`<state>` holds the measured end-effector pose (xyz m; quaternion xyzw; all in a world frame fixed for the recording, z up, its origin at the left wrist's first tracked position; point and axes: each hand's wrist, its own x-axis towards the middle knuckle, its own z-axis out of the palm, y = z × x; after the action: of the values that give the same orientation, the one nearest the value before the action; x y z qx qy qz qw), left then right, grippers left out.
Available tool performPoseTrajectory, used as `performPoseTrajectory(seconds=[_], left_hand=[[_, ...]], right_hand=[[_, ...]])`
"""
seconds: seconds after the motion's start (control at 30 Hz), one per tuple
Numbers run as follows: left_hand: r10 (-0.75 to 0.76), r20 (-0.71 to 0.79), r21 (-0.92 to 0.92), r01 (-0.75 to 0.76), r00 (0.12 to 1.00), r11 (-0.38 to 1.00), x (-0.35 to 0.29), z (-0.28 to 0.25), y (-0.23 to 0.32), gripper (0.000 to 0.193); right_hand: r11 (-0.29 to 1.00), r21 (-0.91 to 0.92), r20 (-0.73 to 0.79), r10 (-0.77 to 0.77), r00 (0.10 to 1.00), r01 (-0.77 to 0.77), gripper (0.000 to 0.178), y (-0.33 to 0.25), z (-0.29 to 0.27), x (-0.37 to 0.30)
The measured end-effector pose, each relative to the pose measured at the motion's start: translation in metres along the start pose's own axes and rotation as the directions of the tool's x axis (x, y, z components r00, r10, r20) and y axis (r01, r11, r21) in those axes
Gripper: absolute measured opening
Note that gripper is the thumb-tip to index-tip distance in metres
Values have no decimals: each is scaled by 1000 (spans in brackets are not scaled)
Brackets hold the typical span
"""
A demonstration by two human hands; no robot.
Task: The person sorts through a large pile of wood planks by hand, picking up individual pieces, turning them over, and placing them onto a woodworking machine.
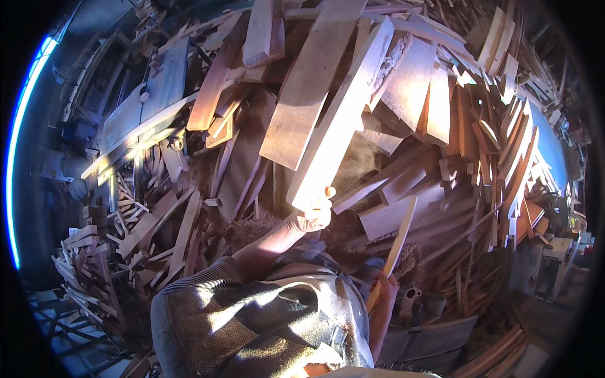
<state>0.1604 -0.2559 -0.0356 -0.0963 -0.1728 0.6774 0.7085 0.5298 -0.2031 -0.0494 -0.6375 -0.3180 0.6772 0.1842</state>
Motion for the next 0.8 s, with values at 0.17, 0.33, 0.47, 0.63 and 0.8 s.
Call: performPoseTrajectory(seconds=[0.17, 0.33, 0.47, 0.63, 0.8], left_hand=[[-68, 13, 84, 67, 998, 994, 2, 0, 7, 39], [-59, -86, 179, 73, 995, 981, 4, -10, 6, 36], [24, -292, 374, 90, 956, 923, -1, -29, 13, 46], [150, -453, 591, 170, 879, 789, 15, -30, -1, 67], [379, -428, 745, 83, 820, 662, 20, -24, -23, 60]], right_hand=[[999, 38, 17, 30, 999, -31, 15, 8, 7, 8], [995, 17, 46, 94, 995, -95, 17, 16, 3, 21], [992, 31, 50, 124, 991, -125, 16, 23, -1, 25], [967, 114, 80, 219, 972, -228, 21, 37, -16, 18], [950, 187, 163, 221, 962, -250, 22, 35, -20, -6]])
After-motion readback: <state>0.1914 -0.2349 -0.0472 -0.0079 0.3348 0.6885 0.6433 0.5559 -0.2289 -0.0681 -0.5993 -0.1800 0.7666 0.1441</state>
